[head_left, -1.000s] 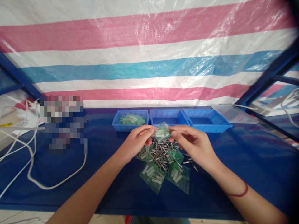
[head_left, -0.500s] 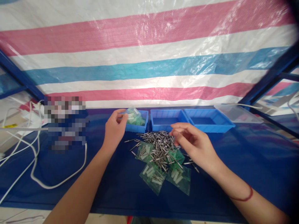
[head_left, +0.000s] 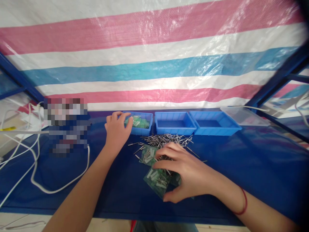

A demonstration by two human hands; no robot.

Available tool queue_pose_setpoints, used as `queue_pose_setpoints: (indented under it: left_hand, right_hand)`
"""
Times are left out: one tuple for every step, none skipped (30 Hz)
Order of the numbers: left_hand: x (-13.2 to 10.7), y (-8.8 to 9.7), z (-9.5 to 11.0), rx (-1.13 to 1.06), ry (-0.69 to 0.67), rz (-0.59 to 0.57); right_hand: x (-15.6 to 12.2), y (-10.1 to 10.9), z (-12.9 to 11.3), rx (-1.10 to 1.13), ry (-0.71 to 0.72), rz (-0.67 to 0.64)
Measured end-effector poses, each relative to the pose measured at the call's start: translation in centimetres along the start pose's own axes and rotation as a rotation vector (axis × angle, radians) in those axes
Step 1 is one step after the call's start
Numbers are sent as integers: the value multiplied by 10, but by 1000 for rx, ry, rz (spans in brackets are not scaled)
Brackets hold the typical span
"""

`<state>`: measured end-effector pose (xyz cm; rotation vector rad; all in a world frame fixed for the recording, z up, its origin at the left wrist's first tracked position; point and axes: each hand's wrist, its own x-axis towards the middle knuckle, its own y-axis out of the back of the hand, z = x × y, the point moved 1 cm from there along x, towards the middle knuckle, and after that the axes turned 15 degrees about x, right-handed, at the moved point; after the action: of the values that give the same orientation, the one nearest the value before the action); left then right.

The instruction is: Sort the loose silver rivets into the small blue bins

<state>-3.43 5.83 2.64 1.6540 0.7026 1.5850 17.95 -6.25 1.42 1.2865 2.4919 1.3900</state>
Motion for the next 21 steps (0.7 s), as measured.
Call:
queue_pose_setpoints:
  left_hand:
    - [0, 2, 2, -32, -28, 30]
    - [-1, 4, 4, -64, -58, 55]
    - [-2, 7, 6, -95, -88, 74]
    - [-3, 9, 8, -122, -113, 88]
    - [-4, 11, 10, -144, -134, 99]
    - [-5, 13, 12, -162, -153, 106]
    - [-6, 15, 14, -179, -172, 110]
    - [-7, 16, 16, -195, -193, 110]
    - [-8, 18, 18, -210, -215, 106]
    - [-9, 19, 19, -224, -237, 99]
    - [-10, 20, 20, -236, -258, 89]
    - [-11, 21, 21, -245, -273, 77]
    - [-12, 23, 22, -252, -284, 63]
    - [-13, 24, 23, -259, -291, 48]
    - [-14, 25, 24, -266, -299, 33]
    - [-14, 26, 25, -272, -307, 18]
    - [-15, 26, 26, -279, -316, 7]
    - [-16, 27, 27, -285, -325, 0]
    - [-16, 27, 28, -291, -332, -5]
    - [-17, 28, 29, -295, -337, -5]
    - [-17, 28, 30, -300, -339, -3]
  right_hand:
    - [-1, -2, 0, -14, 0, -26]
    - [-1, -3, -1, -26, 2, -48]
    - [-2, -4, -1, -35, 3, -64]
    - [-2, -5, 0, -44, 4, -72]
    - [-3, -5, 0, -53, 4, -75]
    - [-3, -6, 0, -63, 7, -75]
    - [-3, -7, 1, -74, 14, -72]
    - [-3, -8, 1, -85, 22, -66]
    - [-3, -10, 2, -97, 34, -59]
    - [-3, -11, 2, -108, 47, -53]
    - [-3, -13, 2, -119, 60, -47]
    - [-2, -15, 2, -130, 73, -38]
    - [-2, -16, 2, -141, 85, -31]
    - [-1, -18, 2, -152, 96, -25]
    - [-1, -20, 1, -163, 105, -17]
    - [0, -21, 1, -170, 113, -8]
    - [1, -22, 0, -172, 120, 3]
    - [1, -23, 0, -166, 124, 15]
    - [2, -23, 0, -150, 124, 30]
    - [2, -24, 0, -125, 121, 48]
    - [3, -24, 0, -90, 118, 67]
